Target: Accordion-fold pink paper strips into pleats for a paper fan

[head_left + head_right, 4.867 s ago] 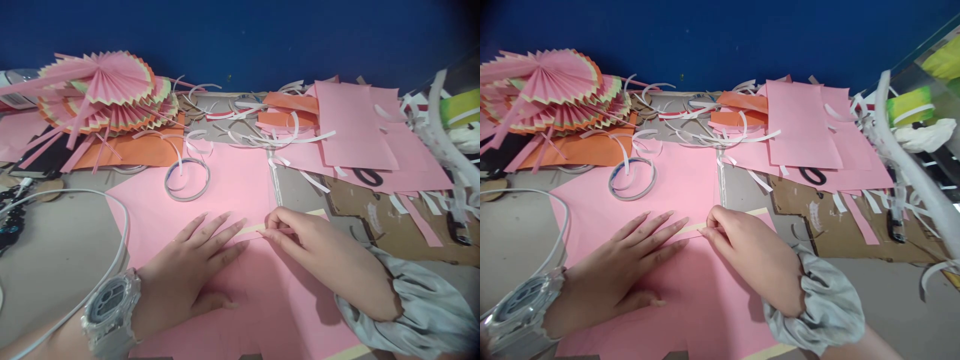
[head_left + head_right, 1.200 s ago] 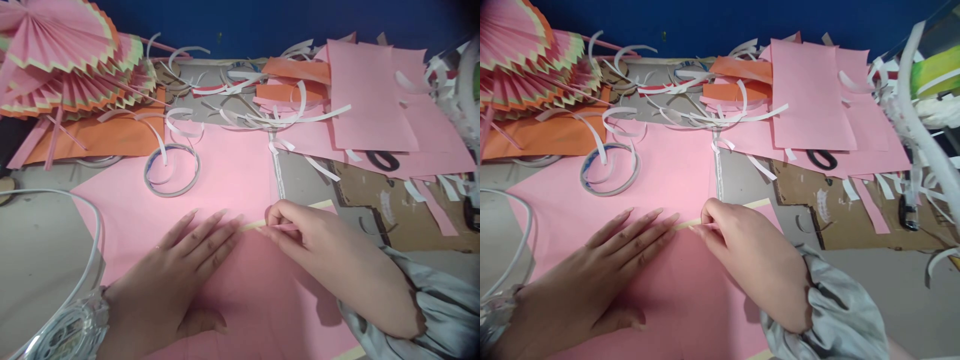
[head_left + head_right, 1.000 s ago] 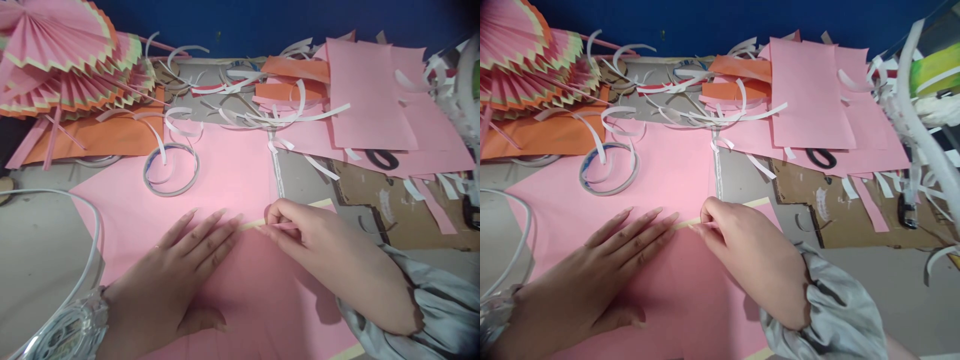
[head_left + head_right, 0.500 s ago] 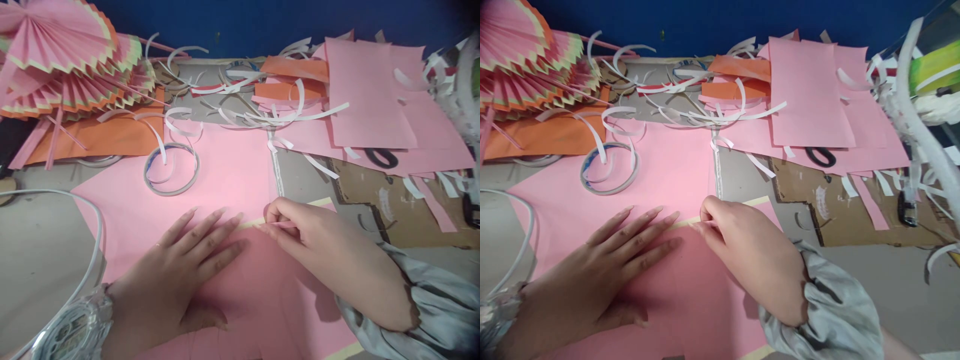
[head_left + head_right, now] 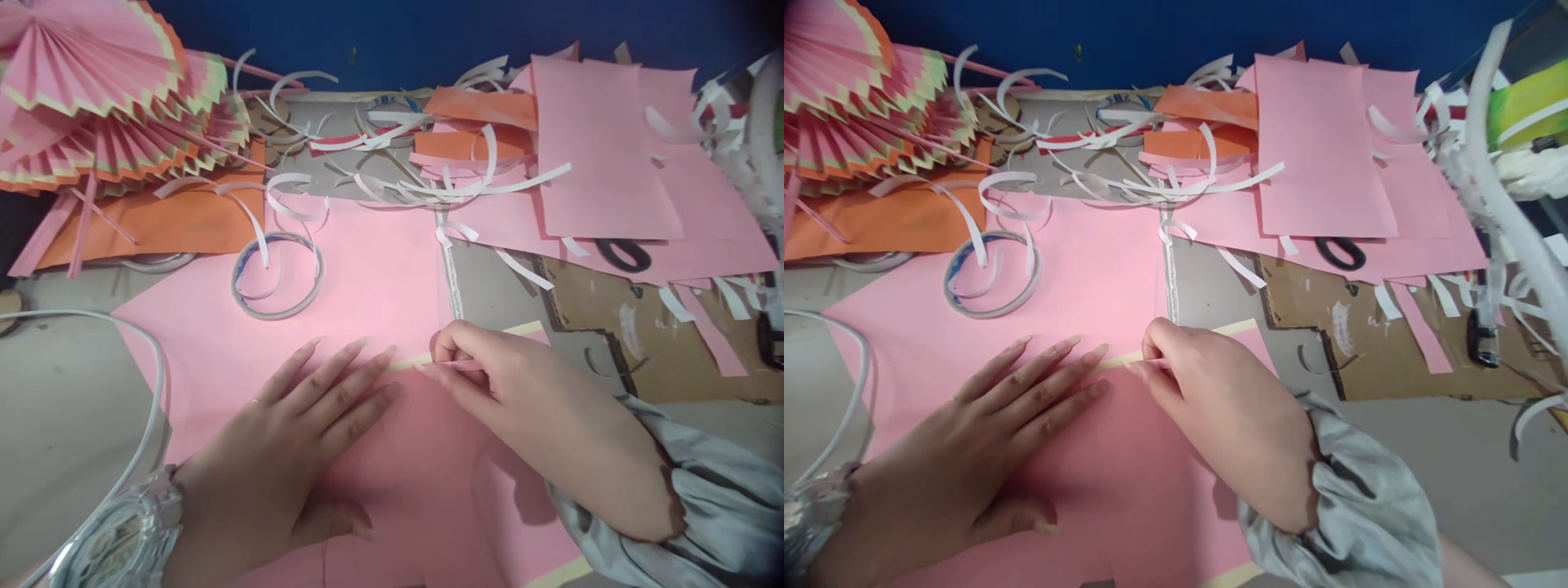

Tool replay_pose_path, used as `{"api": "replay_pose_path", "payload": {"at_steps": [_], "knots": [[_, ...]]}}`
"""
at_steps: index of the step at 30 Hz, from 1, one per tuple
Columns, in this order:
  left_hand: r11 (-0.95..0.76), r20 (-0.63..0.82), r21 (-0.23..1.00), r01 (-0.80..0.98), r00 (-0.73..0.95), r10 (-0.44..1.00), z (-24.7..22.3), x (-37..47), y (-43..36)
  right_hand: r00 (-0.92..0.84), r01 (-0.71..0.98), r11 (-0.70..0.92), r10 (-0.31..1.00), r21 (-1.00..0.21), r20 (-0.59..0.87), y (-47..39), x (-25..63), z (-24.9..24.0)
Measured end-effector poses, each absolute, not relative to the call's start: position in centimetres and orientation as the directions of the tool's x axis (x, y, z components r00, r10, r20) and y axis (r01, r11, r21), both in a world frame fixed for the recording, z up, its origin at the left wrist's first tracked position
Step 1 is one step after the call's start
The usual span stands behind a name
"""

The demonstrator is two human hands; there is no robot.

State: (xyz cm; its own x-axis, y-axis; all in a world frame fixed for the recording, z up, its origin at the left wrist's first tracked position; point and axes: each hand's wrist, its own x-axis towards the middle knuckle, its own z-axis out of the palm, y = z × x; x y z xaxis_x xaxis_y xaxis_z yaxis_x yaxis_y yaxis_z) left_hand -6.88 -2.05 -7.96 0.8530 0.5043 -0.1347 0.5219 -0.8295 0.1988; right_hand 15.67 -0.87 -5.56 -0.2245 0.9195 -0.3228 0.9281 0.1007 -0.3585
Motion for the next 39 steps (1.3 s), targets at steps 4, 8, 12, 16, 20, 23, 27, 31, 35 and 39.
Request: {"api": "replay_pose_path", "payload": {"at_steps": [4,8,12,16,20,23,27,31,35,39], "knots": [[-0.825,-0.119,0.212,0.525,0.851,0.511,-8.0,-6.7,-1.8,-0.227,0.929,0.110,0.924,-0.354,-0.308,-1.0,15.7,-5.6],[-0.820,-0.131,0.206,0.534,0.845,0.518,-8.0,-6.5,-1.6,-0.216,0.932,0.096,0.922,-0.350,-0.323,-1.0,15.8,-5.7],[-0.823,-0.132,0.173,0.541,0.841,0.525,-7.7,-6.7,-1.9,-0.219,0.926,0.086,0.916,-0.369,-0.336,-0.9,15.8,-5.5],[-0.824,-0.105,0.147,0.548,0.836,0.538,-7.6,-6.8,-2.1,-0.247,0.914,0.109,0.913,-0.390,-0.324,-0.9,15.8,-5.3],[-0.831,-0.079,0.162,0.533,0.846,0.527,-7.8,-6.4,-1.8,-0.273,0.902,0.145,0.921,-0.406,-0.277,-1.0,15.9,-5.3],[-0.821,-0.112,0.149,0.552,0.834,0.540,-7.8,-6.2,-1.6,-0.280,0.904,0.162,0.923,-0.395,-0.264,-1.1,16.0,-5.4],[-0.821,-0.122,0.151,0.551,0.835,0.537,-7.8,-6.2,-1.8,-0.264,0.947,0.203,0.933,-0.248,-0.245,-1.4,15.9,-5.4],[-0.821,-0.113,0.143,0.553,0.833,0.541,-7.9,-6.2,-1.8,-0.237,0.971,0.239,0.954,-0.012,-0.185,-1.6,15.7,-5.5],[-0.823,-0.105,0.135,0.552,0.834,0.542,-7.9,-6.3,-1.8,-0.278,0.959,0.283,0.946,0.010,-0.164,-1.1,16.2,-5.0],[-0.844,-0.022,0.099,0.527,0.849,0.527,-7.6,-6.6,-2.1,-0.306,0.936,0.260,0.934,-0.239,-0.185,-0.6,16.9,-4.3]]}}
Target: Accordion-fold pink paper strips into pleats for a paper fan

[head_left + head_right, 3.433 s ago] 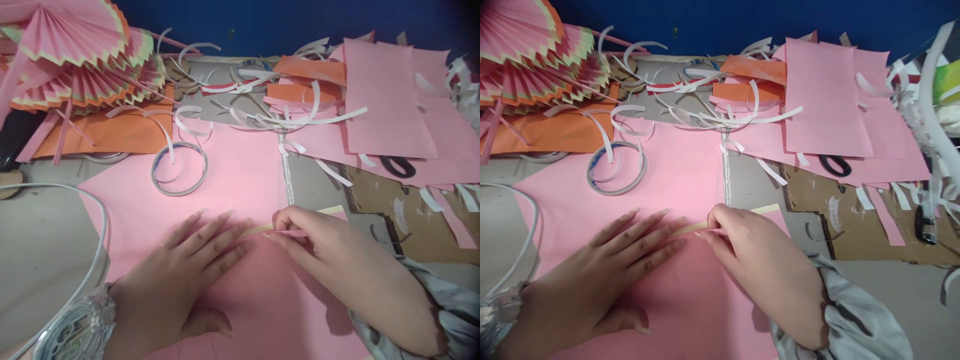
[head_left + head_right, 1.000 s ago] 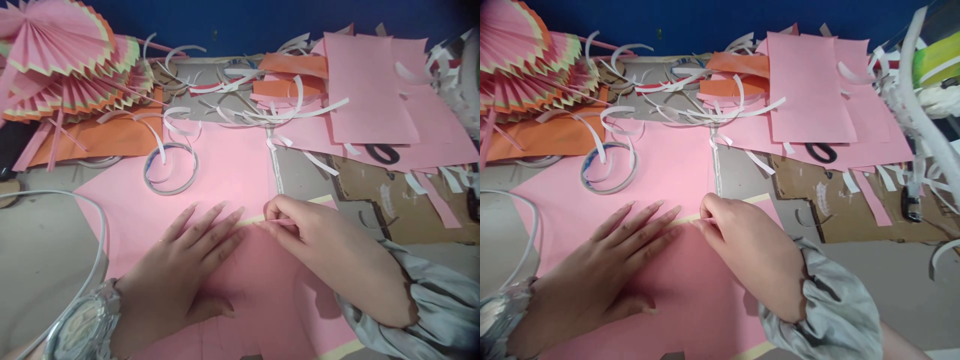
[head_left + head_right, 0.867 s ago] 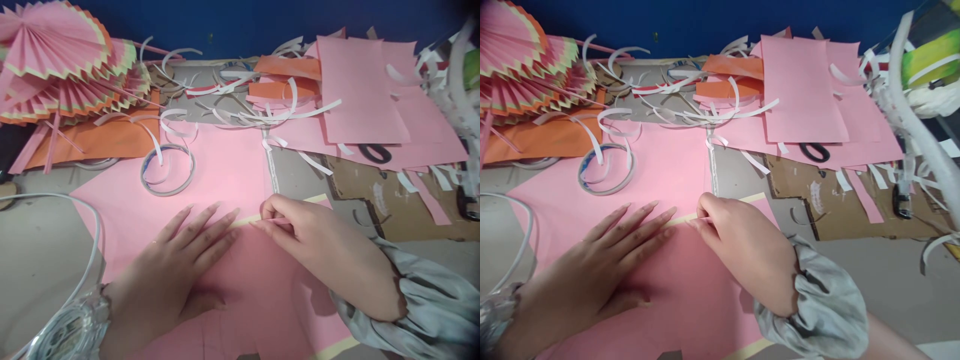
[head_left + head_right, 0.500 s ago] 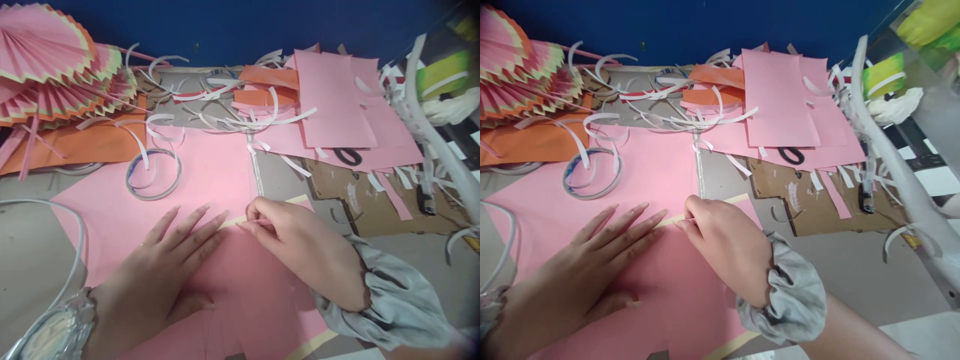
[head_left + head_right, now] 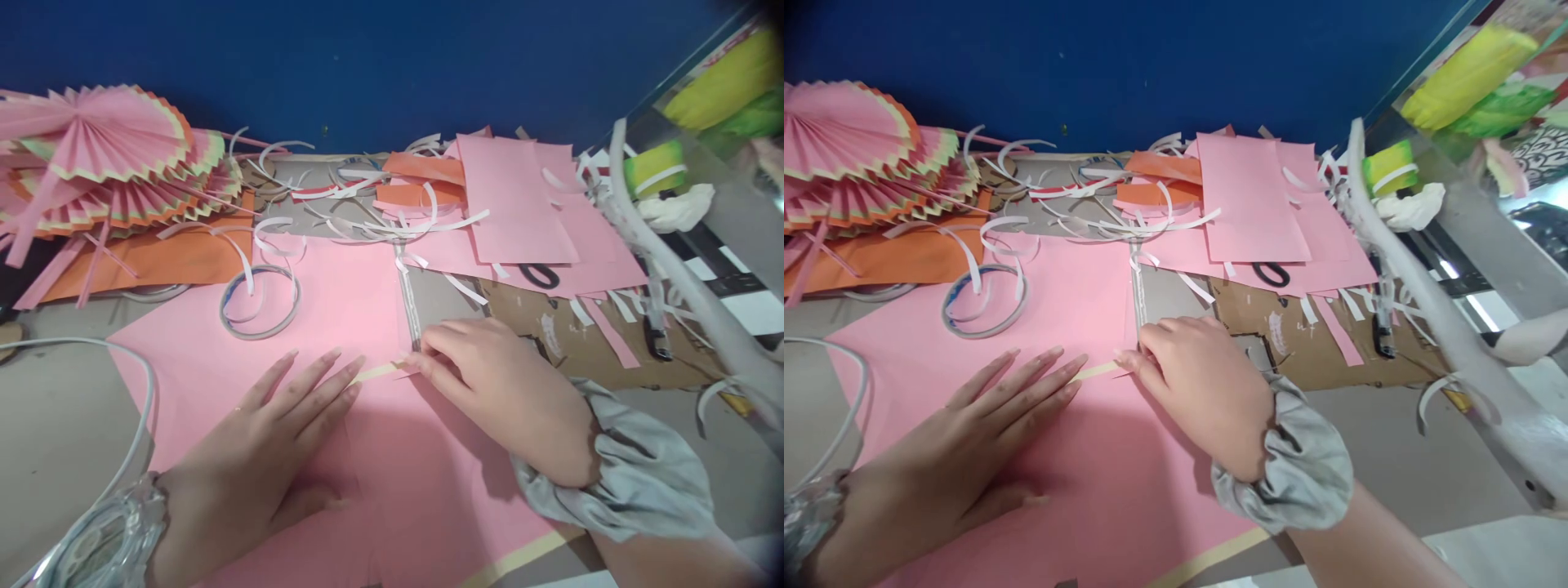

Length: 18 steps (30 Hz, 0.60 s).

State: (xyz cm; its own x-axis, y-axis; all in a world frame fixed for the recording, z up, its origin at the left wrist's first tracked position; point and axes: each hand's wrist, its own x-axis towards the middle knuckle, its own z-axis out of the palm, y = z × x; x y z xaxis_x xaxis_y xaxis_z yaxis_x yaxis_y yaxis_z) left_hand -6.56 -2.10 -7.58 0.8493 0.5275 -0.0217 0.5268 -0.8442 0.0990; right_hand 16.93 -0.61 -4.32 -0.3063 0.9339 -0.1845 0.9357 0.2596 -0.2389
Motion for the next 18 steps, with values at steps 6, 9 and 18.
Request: {"api": "replay_pose_path", "payload": {"at_steps": [6,9,18], "knots": [[-0.861,-0.016,0.108,0.497,0.867,0.499,-7.5,-5.9,-2.2,-0.314,0.888,0.217,0.930,-0.405,-0.191,-0.9,16.5,-4.0],[-0.855,-0.119,0.127,0.502,0.864,0.489,-7.7,-5.5,-2.0,-0.272,0.905,0.193,0.947,-0.378,-0.169,-1.0,16.3,-4.2],[-0.855,-0.131,0.139,0.500,0.865,0.484,-8.0,-6.0,-2.1,-0.326,0.919,0.250,0.918,-0.305,-0.228,-0.8,17.2,-4.9]]}}
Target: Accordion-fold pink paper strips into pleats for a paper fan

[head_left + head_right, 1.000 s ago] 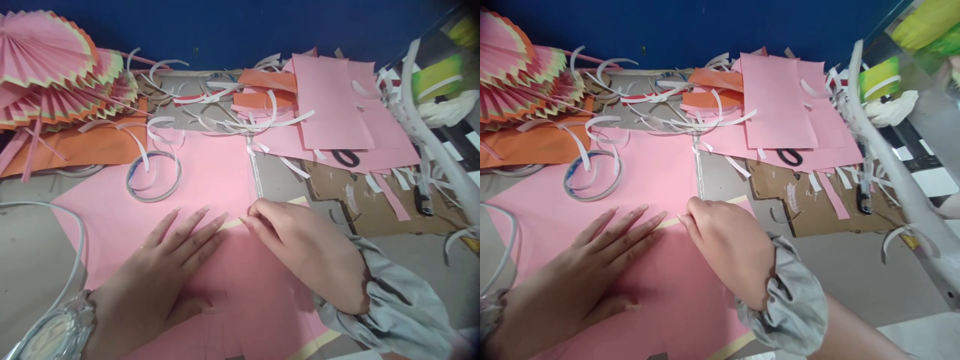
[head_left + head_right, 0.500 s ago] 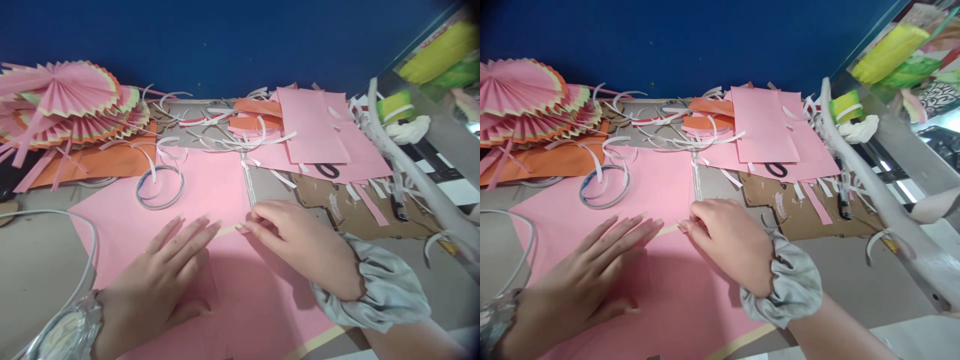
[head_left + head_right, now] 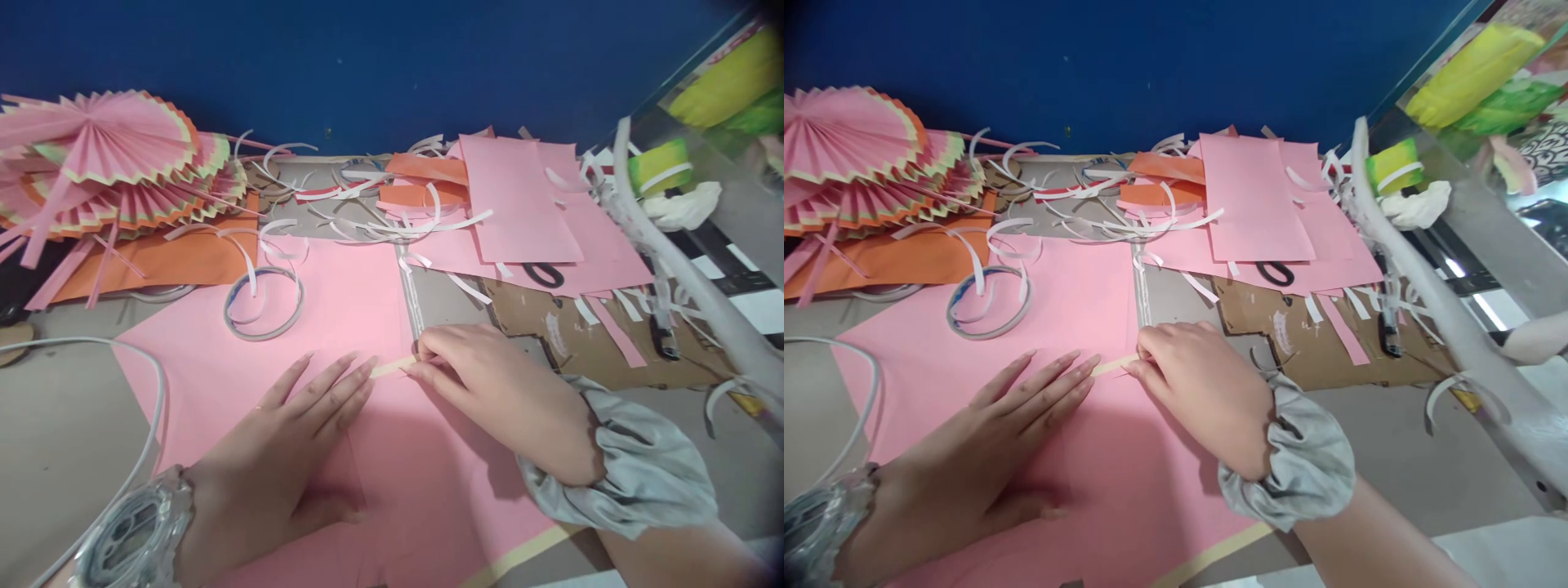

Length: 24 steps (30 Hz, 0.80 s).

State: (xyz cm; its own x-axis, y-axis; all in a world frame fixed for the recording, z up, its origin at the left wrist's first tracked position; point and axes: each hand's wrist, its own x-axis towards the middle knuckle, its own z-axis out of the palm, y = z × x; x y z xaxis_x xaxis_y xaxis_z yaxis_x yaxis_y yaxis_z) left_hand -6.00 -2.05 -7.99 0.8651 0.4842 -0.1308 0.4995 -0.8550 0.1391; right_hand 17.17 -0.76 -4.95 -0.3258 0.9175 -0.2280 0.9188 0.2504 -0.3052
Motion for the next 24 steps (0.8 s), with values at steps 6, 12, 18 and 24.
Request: {"api": "replay_pose_path", "payload": {"at_steps": [6,12,18,24], "knots": [[-0.829,-0.050,0.109,0.548,0.836,0.546,-7.8,-6.3,-2.9,-0.310,0.917,0.219,0.917,-0.335,-0.250,-0.7,16.7,-4.9],[-0.789,0.007,0.064,0.611,0.790,0.613,-7.7,-7.2,-4.7,-0.385,0.877,0.273,0.892,-0.394,-0.239,-0.9,15.8,-5.7],[-0.871,0.050,0.098,0.481,0.872,0.487,-7.7,-6.2,-3.2,-0.400,0.868,0.293,0.891,-0.402,-0.214,-1.2,15.7,-6.0],[-0.852,-0.071,0.161,0.499,0.867,0.494,-8.6,-6.1,-2.7,-0.382,0.872,0.269,0.897,-0.408,-0.224,-1.4,15.7,-5.7]]}}
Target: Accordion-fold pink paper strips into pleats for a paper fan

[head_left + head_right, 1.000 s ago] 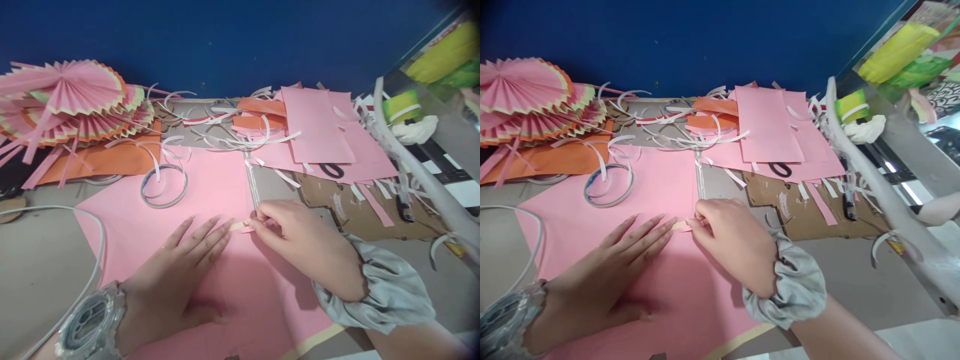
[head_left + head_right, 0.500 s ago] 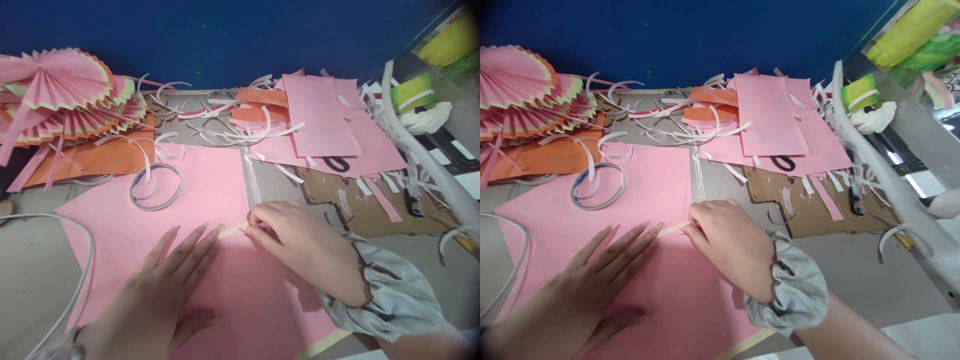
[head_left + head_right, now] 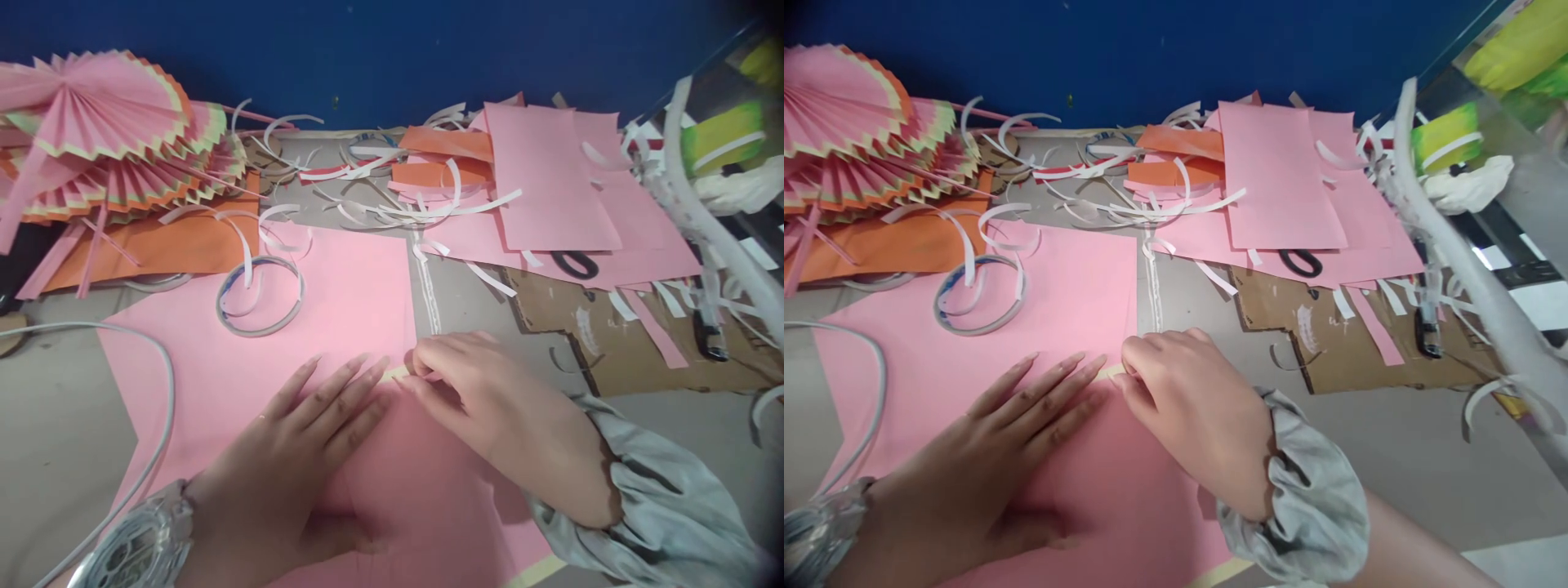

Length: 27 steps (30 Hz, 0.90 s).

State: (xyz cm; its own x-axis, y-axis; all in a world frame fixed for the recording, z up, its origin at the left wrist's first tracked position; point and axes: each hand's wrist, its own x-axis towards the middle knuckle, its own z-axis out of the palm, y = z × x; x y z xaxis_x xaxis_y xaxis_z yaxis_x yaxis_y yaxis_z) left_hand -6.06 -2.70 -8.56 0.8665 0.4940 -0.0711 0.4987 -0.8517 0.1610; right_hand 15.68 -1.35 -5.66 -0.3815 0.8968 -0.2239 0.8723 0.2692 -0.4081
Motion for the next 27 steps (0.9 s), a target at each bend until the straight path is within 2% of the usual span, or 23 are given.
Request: {"api": "replay_pose_path", "payload": {"at_steps": [27], "knots": [[-0.844,-0.064,0.151,0.515,0.857,0.512,-8.22,-5.84,-2.91,-0.370,0.879,0.257,0.899,-0.402,-0.235,-1.54,15.66,-6.07]]}}
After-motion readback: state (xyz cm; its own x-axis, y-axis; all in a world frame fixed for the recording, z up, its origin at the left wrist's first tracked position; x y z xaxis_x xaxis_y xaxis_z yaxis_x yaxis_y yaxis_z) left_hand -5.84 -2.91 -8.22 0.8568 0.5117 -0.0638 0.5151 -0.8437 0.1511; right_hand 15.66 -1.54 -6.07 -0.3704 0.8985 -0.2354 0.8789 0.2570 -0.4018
